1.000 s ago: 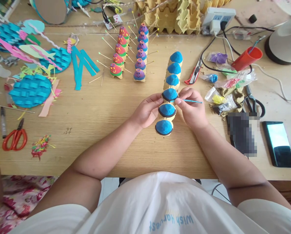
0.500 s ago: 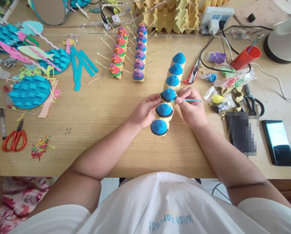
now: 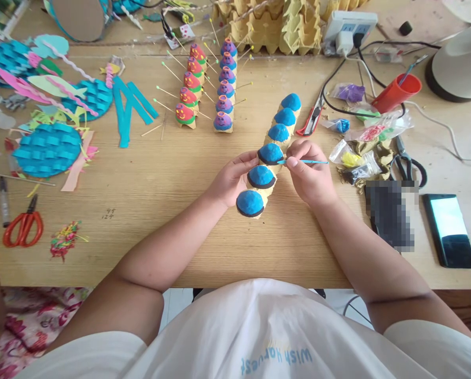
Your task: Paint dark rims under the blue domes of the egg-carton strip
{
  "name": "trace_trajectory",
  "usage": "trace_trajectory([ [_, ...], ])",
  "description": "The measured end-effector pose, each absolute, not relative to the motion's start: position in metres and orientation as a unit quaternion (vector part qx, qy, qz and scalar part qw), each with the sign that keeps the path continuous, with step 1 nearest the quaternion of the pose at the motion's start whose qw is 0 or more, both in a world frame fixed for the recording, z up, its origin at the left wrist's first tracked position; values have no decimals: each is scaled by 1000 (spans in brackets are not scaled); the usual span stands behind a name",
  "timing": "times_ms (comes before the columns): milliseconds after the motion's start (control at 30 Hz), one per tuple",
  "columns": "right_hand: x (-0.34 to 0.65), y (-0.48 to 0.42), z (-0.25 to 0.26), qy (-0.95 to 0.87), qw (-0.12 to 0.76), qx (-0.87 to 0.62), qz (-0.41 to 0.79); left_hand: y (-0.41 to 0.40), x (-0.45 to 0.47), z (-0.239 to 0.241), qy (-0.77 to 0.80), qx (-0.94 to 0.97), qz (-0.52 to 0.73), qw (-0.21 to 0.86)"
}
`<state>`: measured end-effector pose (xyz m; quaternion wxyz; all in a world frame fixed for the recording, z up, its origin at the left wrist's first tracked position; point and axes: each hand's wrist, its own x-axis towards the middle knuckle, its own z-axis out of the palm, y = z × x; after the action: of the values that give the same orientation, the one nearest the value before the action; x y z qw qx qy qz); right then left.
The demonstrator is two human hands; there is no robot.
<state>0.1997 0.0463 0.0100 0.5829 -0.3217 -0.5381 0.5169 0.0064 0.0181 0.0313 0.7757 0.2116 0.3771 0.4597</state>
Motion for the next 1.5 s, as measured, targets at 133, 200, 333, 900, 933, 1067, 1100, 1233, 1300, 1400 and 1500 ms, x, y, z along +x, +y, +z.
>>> trace_trajectory([
  [133, 201, 47, 10, -551, 563, -336, 516, 18, 5, 35, 380, 220, 453, 776],
  [200, 201, 47, 9, -556, 556, -340, 517, 18, 4, 35, 379, 220, 450, 778],
  [333, 201, 48, 9, -552, 559, -332, 522, 19, 2, 33, 370, 220, 435, 791],
  [900, 202, 46, 11, -560, 557, -338, 512, 20, 7, 28, 385, 190, 478, 766],
  [933, 202, 47, 10, -558, 562, -339, 508, 20, 7, 28, 387, 183, 483, 764],
  [1067, 203, 47, 7, -567, 565, -343, 492, 22, 8, 24, 382, 183, 491, 761],
  [1100, 203, 47, 6, -572, 563, -344, 487, 22, 8, 23, 378, 187, 492, 762],
  [1233, 203, 45, 6, -594, 558, -351, 461, 23, 9, 20, 367, 200, 495, 762],
  [1300, 203, 43, 7, -605, 559, -360, 438, 23, 10, 18, 369, 205, 497, 758],
  [1400, 203, 42, 8, -613, 568, -376, 401, 23, 11, 18, 372, 206, 502, 753],
  [1500, 203, 44, 5, -605, 576, -371, 406, 22, 12, 19, 366, 218, 511, 746],
])
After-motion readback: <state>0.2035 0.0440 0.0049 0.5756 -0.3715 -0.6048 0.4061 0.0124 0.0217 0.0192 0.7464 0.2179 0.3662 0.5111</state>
